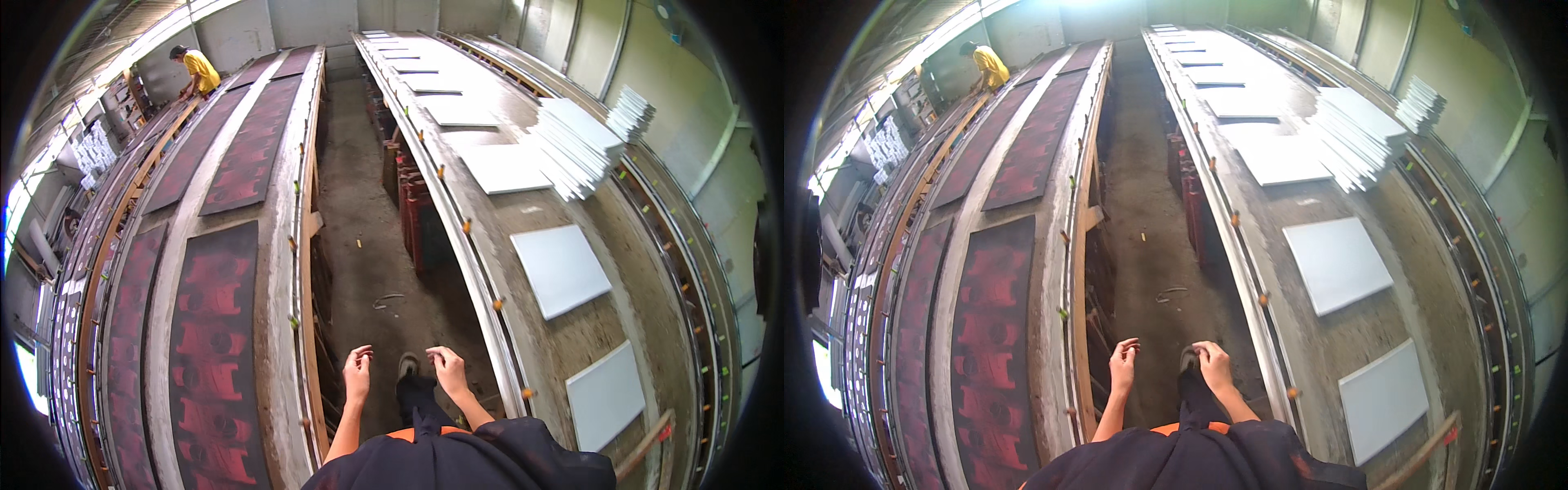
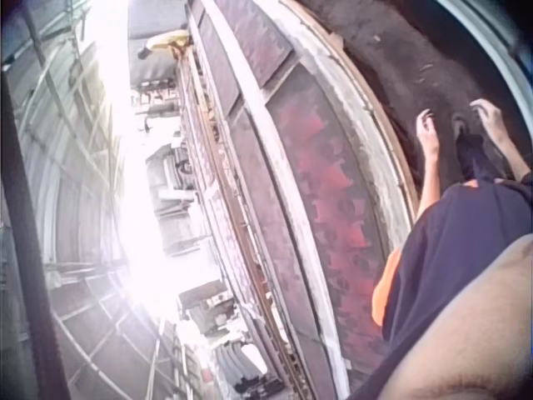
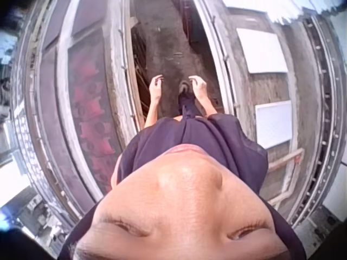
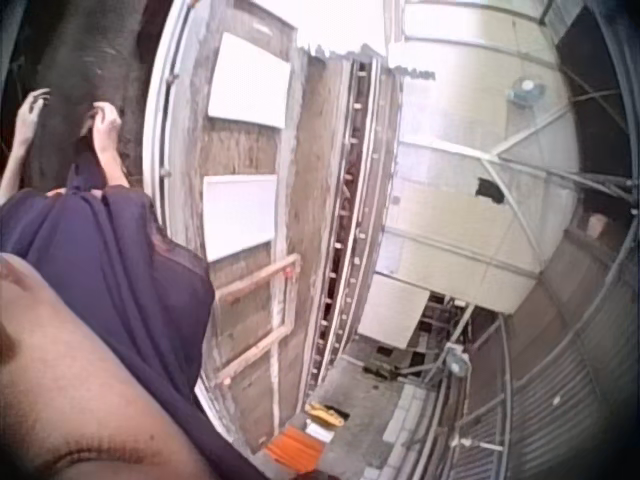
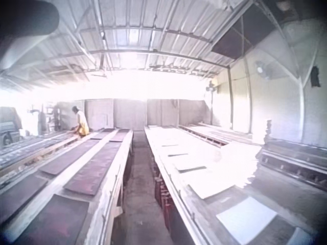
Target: The person repeatedly picks up white rectangular panels from a stack and places them into a wooden frame on a conveyor belt. They smooth each panel into the frame before moving to the next one, continuing this cycle throughout the clip.
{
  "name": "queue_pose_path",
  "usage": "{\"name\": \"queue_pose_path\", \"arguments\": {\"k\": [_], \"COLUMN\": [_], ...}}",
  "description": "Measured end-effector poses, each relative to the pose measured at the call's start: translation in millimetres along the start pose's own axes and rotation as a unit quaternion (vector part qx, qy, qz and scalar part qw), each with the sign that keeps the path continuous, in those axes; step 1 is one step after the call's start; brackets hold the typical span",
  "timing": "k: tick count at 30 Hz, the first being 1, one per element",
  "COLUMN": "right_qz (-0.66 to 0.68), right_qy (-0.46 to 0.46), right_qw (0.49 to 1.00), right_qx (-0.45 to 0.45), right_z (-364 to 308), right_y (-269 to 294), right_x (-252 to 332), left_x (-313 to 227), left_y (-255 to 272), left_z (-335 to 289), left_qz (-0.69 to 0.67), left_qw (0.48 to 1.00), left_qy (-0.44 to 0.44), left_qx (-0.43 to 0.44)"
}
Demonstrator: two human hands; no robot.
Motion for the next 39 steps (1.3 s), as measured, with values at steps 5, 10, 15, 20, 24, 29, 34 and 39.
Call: {"name": "queue_pose_path", "arguments": {"k": [5, 10, 15, 20, 24, 29, 34, 39], "right_qz": [0.111, 0.281, 0.31, 0.097, -0.12, -0.078, -0.281, -0.409], "right_qy": [-0.107, -0.127, -0.117, -0.088, -0.084, -0.008, 0.011, -0.123], "right_qw": [0.988, 0.951, 0.942, 0.951, 0.898, 0.867, 0.762, 0.677], "right_qx": [0.021, 0.016, -0.051, -0.279, -0.414, -0.492, -0.583, -0.599], "right_z": [85.5, 198.9, 278.4, 299.5, 319.4, 400.5, 471.0, 535.9], "right_y": [-44.1, -54.8, 11.9, 105.6, 172.1, 265.4, 371.7, 369.5], "right_x": [8.6, 68.2, 130.0, 151.6, 166.3, 135.8, 30.6, 12.6], "left_x": [-15.4, -118.5, -240.5, -330.9, -391.1, -431.4, -428.0, -403.0], "left_y": [-32.3, -89.2, -181.4, -296.4, -385.7, -535.3, -701.1, -773.8], "left_z": [102.8, 219.4, 289.3, 328.1, 351.7, 370.3, 363.3, 389.0], "left_qz": [0.013, -0.009, -0.179, -0.197, -0.234, -0.22, -0.17, -0.181], "left_qw": [1.0, 0.99, 0.955, 0.896, 0.821, 0.747, 0.758, 0.817], "left_qy": [-0.024, -0.139, -0.191, -0.248, -0.282, -0.24, -0.284, -0.225], "left_qx": [0.001, 0.032, 0.141, 0.311, 0.437, 0.579, 0.562, 0.499]}}
Point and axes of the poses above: each hand's wrist, its own z-axis towards the middle knuckle, its own y-axis out of the back of the hand, x = y × z, the point moved 7 cm from there along z, towards the middle knuckle, and after that the axes turned 10 degrees about -x, right-handed, at the moved point
